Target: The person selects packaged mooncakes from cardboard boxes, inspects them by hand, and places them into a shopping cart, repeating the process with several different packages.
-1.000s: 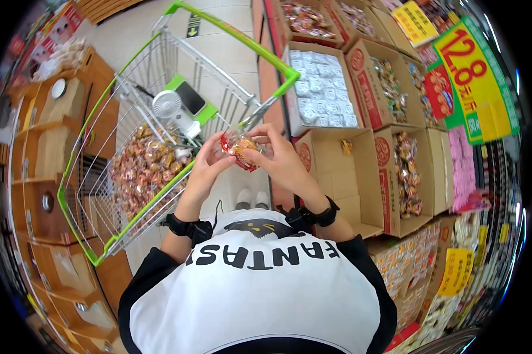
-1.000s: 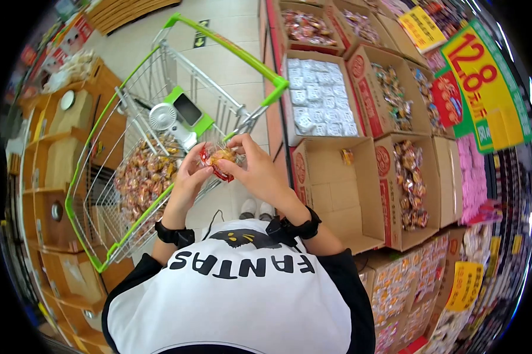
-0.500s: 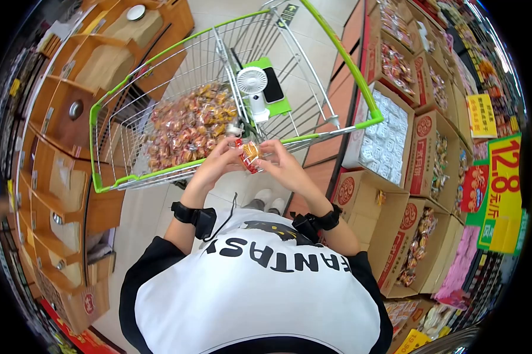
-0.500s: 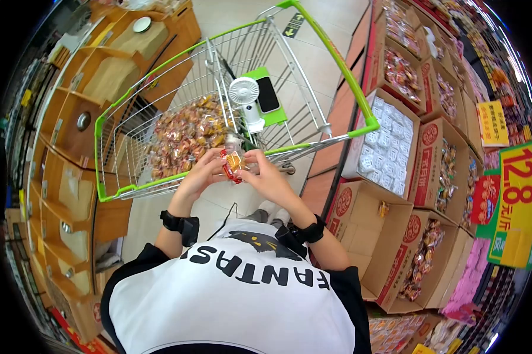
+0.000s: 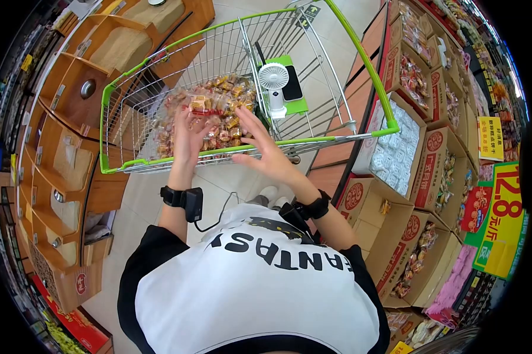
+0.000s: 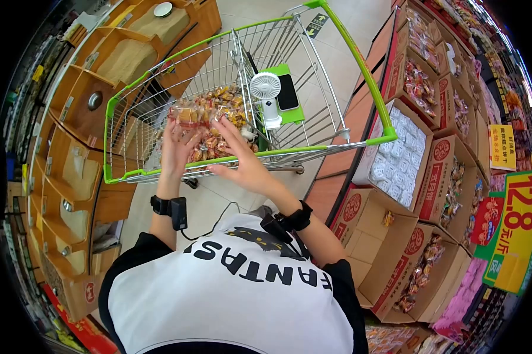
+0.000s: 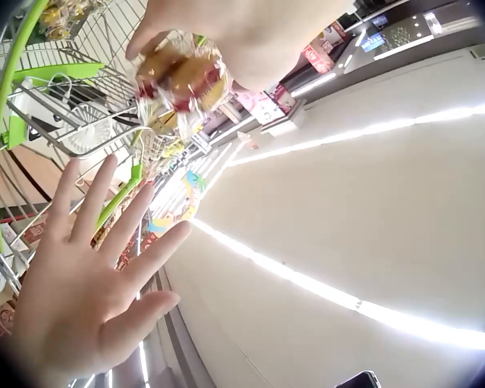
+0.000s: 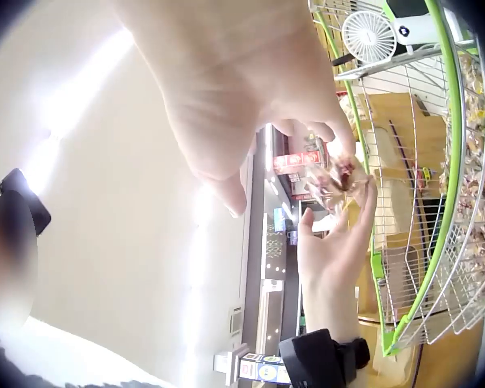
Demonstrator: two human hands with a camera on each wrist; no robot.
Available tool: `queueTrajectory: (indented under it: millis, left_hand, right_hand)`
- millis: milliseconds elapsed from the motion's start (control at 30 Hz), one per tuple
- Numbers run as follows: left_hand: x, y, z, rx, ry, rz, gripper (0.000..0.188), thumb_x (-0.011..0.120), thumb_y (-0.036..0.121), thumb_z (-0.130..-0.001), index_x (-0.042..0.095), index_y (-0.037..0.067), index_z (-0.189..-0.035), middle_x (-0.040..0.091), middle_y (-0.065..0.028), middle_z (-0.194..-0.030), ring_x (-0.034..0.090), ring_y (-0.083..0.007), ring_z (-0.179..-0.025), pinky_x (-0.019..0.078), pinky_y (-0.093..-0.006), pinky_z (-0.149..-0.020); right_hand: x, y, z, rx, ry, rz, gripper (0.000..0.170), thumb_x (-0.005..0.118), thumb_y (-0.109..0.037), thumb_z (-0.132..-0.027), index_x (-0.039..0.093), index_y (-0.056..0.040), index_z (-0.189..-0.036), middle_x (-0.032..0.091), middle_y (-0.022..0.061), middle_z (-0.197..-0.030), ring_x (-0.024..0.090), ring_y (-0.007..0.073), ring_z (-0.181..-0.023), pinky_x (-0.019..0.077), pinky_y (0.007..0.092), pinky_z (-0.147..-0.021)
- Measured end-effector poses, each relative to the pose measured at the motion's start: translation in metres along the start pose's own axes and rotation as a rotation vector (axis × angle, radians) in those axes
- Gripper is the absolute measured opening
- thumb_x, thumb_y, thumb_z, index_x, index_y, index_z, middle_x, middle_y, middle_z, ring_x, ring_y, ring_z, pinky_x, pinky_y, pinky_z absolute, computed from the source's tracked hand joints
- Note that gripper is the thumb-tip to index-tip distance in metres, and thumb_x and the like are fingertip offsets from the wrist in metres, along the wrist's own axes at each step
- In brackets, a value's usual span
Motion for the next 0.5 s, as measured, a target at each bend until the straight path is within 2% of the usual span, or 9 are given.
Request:
queueTrajectory:
  millis: [33, 133, 167, 200, 267, 300, 400, 467, 500]
  left_hand:
    - [-0.006, 0.000, -0.003, -0.001, 0.053, 0.031, 0.042, 0.046, 0.023, -0.085, 0.030, 0.004, -0.119, 0.037, -0.0143, -0.118, 0.042, -0.0269, -0.108, 0.0402, -0.0395, -0.088]
    - [-0.020, -0.019, -0.012, -0.072, 0.106, -0.075, 0.051, 0.045, 0.020, -0.084, 0.020, 0.003, -0.124, 0.028, -0.0161, -0.124, 0.040, -0.0316, -0.110, 0.0393, -0.0414, -0.089]
    - [-0.021, -0.028, -0.010, -0.105, 0.174, -0.096, 0.048, 0.044, 0.016, -0.083, 0.024, 0.002, -0.125, 0.037, -0.0151, -0.119, 0.045, -0.0287, -0.106, 0.0421, -0.0385, -0.086]
    - [-0.019, -0.031, -0.007, -0.105, 0.171, -0.096, 0.048, 0.044, 0.016, -0.083, 0.024, 0.002, -0.125, 0.037, -0.0151, -0.119, 0.045, -0.0287, -0.106, 0.0421, -0.0385, -0.086]
    - [-0.014, -0.038, -0.002, -0.231, 0.010, -0.230, 0.042, 0.043, 0.015, -0.083, 0.032, 0.001, -0.121, 0.046, -0.0131, -0.110, 0.053, -0.0246, -0.096, 0.0444, -0.0352, -0.081]
    - [-0.001, -0.037, 0.003, -0.265, 0.009, -0.294, 0.030, 0.041, 0.011, -0.082, 0.045, 0.001, -0.111, 0.053, -0.0087, -0.098, 0.057, -0.0187, -0.085, 0.0449, -0.0303, -0.075]
    - [0.024, -0.043, 0.011, -0.326, -0.178, -0.447, 0.026, 0.050, 0.010, -0.078, 0.050, 0.001, -0.102, 0.055, -0.0075, -0.092, 0.056, -0.0164, -0.083, 0.0453, -0.0279, -0.074]
    - [0.033, -0.060, 0.012, -0.321, -0.233, -0.468, 0.015, 0.049, 0.007, -0.077, 0.055, 0.001, -0.089, 0.056, -0.0064, -0.087, 0.055, -0.0138, -0.083, 0.0439, -0.0264, -0.076]
    - [0.042, -0.064, 0.015, -0.278, -0.440, -0.564, 0.013, 0.047, 0.006, -0.076, 0.056, 0.001, -0.084, 0.057, -0.0061, -0.086, 0.055, -0.0135, -0.083, 0.0429, -0.0253, -0.074]
  right_hand:
    - [-0.001, -0.002, 0.002, -0.006, -0.012, 0.124, 0.073, 0.062, -0.011, -0.074, 0.020, -0.0096, -0.133, 0.017, 0.0088, -0.138, 0.031, 0.0246, -0.122, 0.0364, 0.0349, -0.092]
    - [-0.008, 0.010, 0.015, 0.113, -0.038, 0.051, 0.069, 0.061, -0.010, -0.074, 0.023, -0.0099, -0.132, 0.021, 0.0083, -0.136, 0.033, 0.0229, -0.120, 0.0366, 0.0352, -0.091]
    - [-0.012, 0.011, 0.020, 0.112, -0.037, 0.052, 0.069, 0.061, -0.010, -0.074, 0.023, -0.0099, -0.132, 0.021, 0.0083, -0.136, 0.033, 0.0229, -0.120, 0.0366, 0.0352, -0.091]
    - [-0.016, 0.012, 0.025, 0.139, -0.050, 0.063, 0.062, 0.060, -0.009, -0.075, 0.029, -0.0089, -0.129, 0.025, 0.0086, -0.134, 0.036, 0.0219, -0.117, 0.0374, 0.0344, -0.091]
    - [-0.025, 0.012, 0.034, 0.165, -0.054, 0.078, 0.056, 0.059, -0.009, -0.076, 0.035, -0.0080, -0.126, 0.028, 0.0090, -0.131, 0.039, 0.0209, -0.115, 0.0383, 0.0337, -0.090]
    - [-0.028, 0.013, 0.039, 0.212, -0.045, 0.060, 0.047, 0.057, -0.008, -0.077, 0.040, -0.0060, -0.121, 0.035, 0.0089, -0.126, 0.042, 0.0194, -0.111, 0.0392, 0.0324, -0.088]
    - [-0.037, 0.009, 0.053, 0.295, -0.006, -0.002, 0.035, 0.055, -0.007, -0.079, 0.047, -0.0026, -0.113, 0.046, 0.0082, -0.116, 0.049, 0.0172, -0.103, 0.0407, 0.0300, -0.086]
    - [-0.042, 0.004, 0.062, 0.325, 0.025, -0.046, 0.031, 0.054, -0.007, -0.080, 0.049, -0.0013, -0.110, 0.051, 0.0077, -0.110, 0.051, 0.0165, -0.099, 0.0411, 0.0288, -0.084]
    - [-0.046, 0.000, 0.066, 0.307, 0.061, -0.012, 0.030, 0.054, -0.009, -0.080, 0.050, -0.0016, -0.109, 0.053, 0.0071, -0.106, 0.053, 0.0156, -0.094, 0.0419, 0.0275, -0.082]
Point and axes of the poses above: each hand's wrist, its own z-axis away from the middle knuckle, its own x-axis out of the palm, y = z × x, the point moved 1 cm from there along -z, towards the middle knuckle
